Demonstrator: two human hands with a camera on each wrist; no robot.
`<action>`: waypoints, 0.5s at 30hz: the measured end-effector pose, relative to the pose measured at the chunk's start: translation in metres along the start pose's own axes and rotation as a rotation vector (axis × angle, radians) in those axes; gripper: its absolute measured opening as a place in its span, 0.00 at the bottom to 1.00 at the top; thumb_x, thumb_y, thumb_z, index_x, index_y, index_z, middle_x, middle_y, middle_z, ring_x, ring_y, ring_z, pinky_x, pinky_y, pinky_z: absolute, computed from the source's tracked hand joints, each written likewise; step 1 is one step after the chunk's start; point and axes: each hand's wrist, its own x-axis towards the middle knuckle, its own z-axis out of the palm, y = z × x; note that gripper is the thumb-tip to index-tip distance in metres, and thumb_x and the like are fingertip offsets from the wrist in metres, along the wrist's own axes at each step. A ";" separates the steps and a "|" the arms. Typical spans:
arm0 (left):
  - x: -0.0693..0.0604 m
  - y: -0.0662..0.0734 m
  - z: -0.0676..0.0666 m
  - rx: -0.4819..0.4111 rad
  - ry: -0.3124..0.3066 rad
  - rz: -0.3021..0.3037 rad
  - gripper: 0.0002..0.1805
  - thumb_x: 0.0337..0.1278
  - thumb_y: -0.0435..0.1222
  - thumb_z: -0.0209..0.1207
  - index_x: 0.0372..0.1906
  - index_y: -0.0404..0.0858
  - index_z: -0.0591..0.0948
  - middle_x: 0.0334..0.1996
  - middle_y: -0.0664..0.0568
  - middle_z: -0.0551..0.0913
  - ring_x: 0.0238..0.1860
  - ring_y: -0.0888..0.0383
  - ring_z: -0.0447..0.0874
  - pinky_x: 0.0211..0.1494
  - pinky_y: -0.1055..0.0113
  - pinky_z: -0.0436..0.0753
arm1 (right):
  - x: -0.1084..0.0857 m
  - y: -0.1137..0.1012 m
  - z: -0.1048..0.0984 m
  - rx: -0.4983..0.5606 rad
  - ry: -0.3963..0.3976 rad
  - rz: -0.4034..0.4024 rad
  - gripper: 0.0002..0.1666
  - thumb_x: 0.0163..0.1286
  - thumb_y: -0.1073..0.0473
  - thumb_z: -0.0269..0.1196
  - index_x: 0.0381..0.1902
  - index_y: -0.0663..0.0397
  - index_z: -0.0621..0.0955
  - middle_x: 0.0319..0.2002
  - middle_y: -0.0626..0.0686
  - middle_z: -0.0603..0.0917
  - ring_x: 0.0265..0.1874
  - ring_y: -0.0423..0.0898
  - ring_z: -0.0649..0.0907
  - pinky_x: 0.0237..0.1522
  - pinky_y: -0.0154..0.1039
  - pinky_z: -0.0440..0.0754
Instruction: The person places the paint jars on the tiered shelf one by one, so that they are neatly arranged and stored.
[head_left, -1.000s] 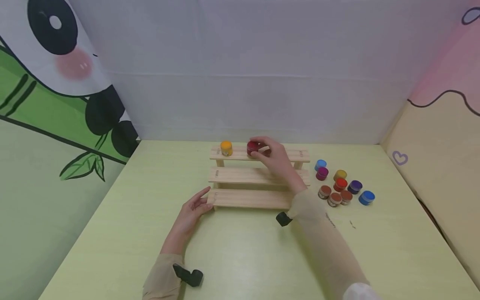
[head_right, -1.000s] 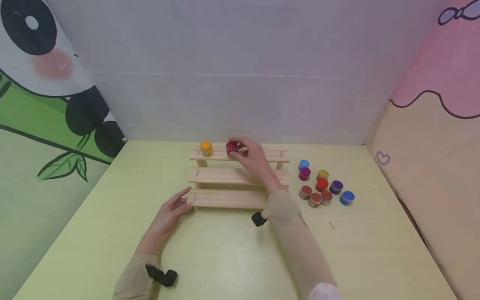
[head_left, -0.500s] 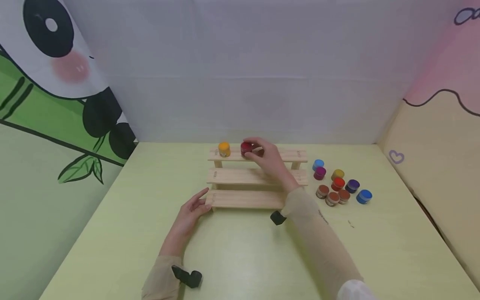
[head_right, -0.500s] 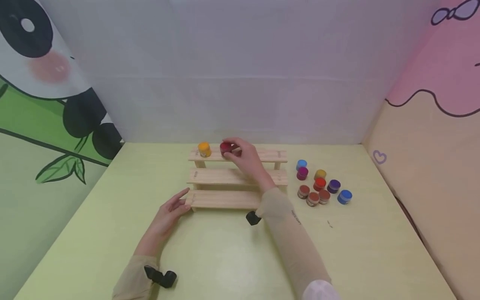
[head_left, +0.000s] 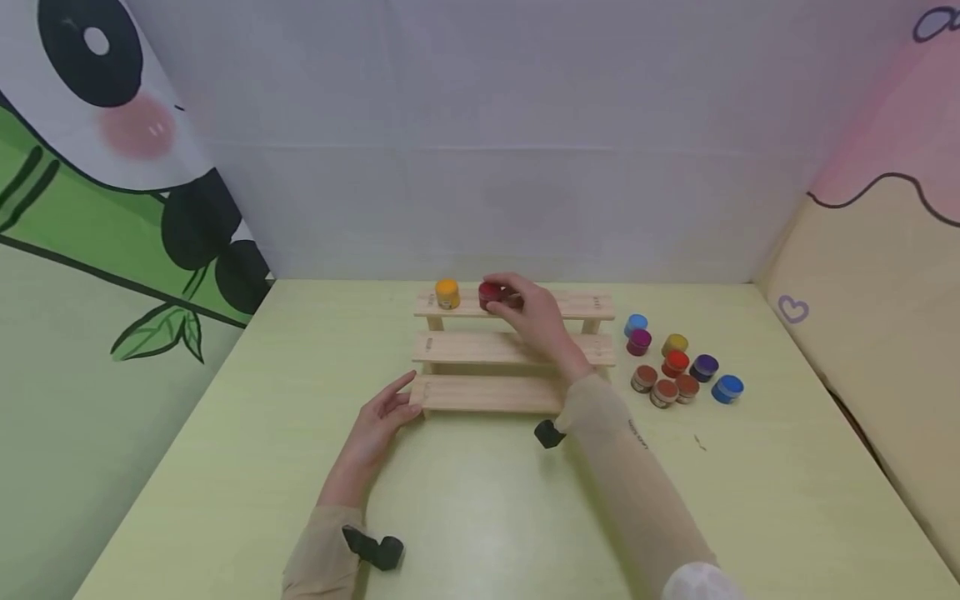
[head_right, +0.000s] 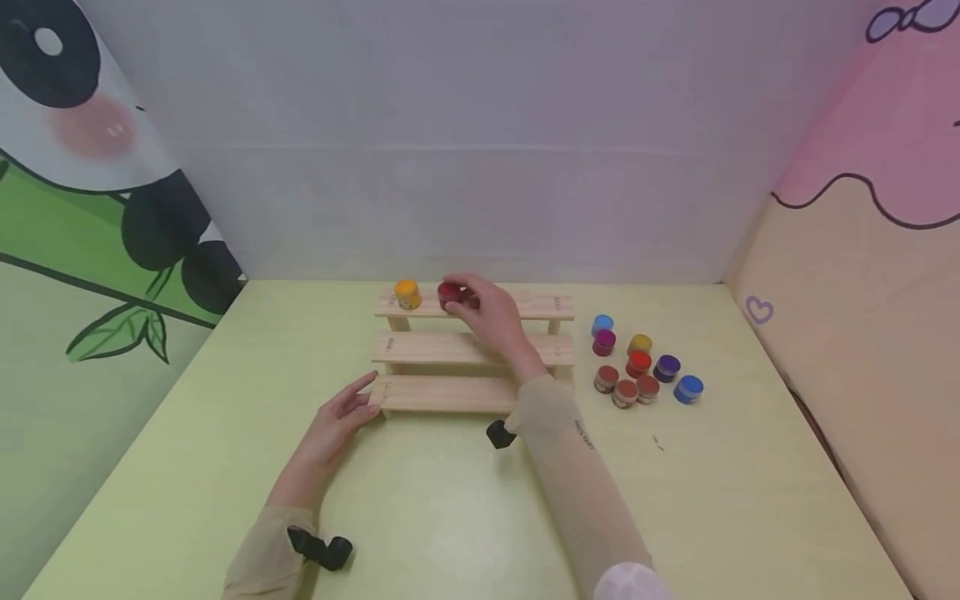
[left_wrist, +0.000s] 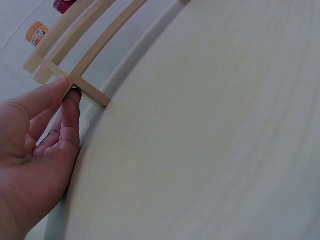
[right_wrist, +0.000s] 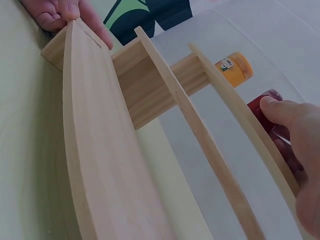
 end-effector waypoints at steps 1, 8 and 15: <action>0.000 0.000 0.000 -0.004 0.000 0.000 0.33 0.65 0.34 0.61 0.73 0.50 0.67 0.51 0.52 0.82 0.48 0.67 0.83 0.53 0.74 0.79 | 0.000 0.000 0.000 -0.002 -0.002 0.001 0.26 0.69 0.57 0.65 0.64 0.44 0.76 0.52 0.53 0.85 0.46 0.49 0.87 0.51 0.40 0.84; 0.001 -0.003 -0.001 0.018 0.003 0.005 0.33 0.65 0.35 0.61 0.74 0.50 0.66 0.54 0.48 0.82 0.48 0.68 0.83 0.54 0.75 0.78 | -0.001 -0.003 -0.001 -0.010 -0.007 -0.006 0.26 0.69 0.59 0.65 0.64 0.46 0.76 0.53 0.53 0.85 0.48 0.49 0.87 0.52 0.41 0.84; 0.003 -0.005 0.000 0.009 0.020 0.014 0.33 0.65 0.34 0.61 0.73 0.50 0.68 0.53 0.48 0.82 0.48 0.68 0.83 0.53 0.75 0.79 | -0.002 -0.002 -0.001 -0.005 -0.013 0.014 0.26 0.69 0.60 0.64 0.65 0.45 0.76 0.55 0.54 0.84 0.50 0.50 0.86 0.53 0.41 0.84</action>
